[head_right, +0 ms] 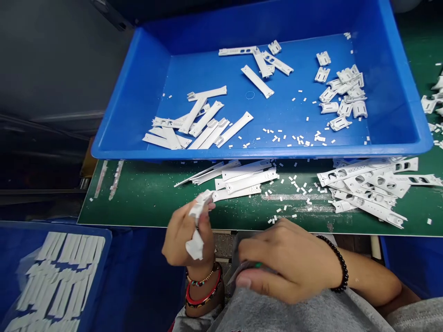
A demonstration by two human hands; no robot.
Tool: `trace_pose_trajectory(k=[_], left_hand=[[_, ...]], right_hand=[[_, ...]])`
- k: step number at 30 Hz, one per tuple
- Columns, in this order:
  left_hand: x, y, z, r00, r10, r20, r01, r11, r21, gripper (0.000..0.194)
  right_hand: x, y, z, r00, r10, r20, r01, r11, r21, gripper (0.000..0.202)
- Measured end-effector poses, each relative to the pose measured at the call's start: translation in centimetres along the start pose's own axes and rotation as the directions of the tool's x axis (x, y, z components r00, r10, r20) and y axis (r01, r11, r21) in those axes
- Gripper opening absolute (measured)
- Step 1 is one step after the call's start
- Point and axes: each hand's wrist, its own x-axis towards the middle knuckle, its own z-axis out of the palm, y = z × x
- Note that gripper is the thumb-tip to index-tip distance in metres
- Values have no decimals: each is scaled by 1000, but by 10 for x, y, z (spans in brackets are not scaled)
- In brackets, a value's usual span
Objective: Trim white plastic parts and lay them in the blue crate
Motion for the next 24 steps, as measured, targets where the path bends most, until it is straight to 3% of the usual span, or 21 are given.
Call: trace_pose_trajectory(k=[3, 6, 8, 11, 17, 24], left_hand=[[18, -13, 3, 997, 73, 30, -72, 997, -28, 31], [40, -24, 7, 964, 150, 218, -149, 989, -21, 36], [51, -29, 10, 934, 173, 314, -187, 982, 17, 38], [58, -34, 11, 926, 197, 321, -226, 972, 56, 39], [37, -16, 0, 973, 219, 74, -217, 976, -36, 22], [21, 24, 6, 976, 42, 213, 23, 956, -294, 33]], right_hand=[[-5, 3, -4, 978, 135, -160, -145, 988, -49, 34], [-9, 5, -8, 923, 240, -302, -296, 942, -156, 22], [-11, 6, -8, 901, 234, -365, -330, 917, -226, 17], [-13, 10, -4, 890, 184, -417, -329, 893, -309, 26], [-10, 13, 1, 888, 114, -446, -304, 872, -383, 29], [-12, 0, 14, 885, -10, -466, -110, 967, -228, 26]])
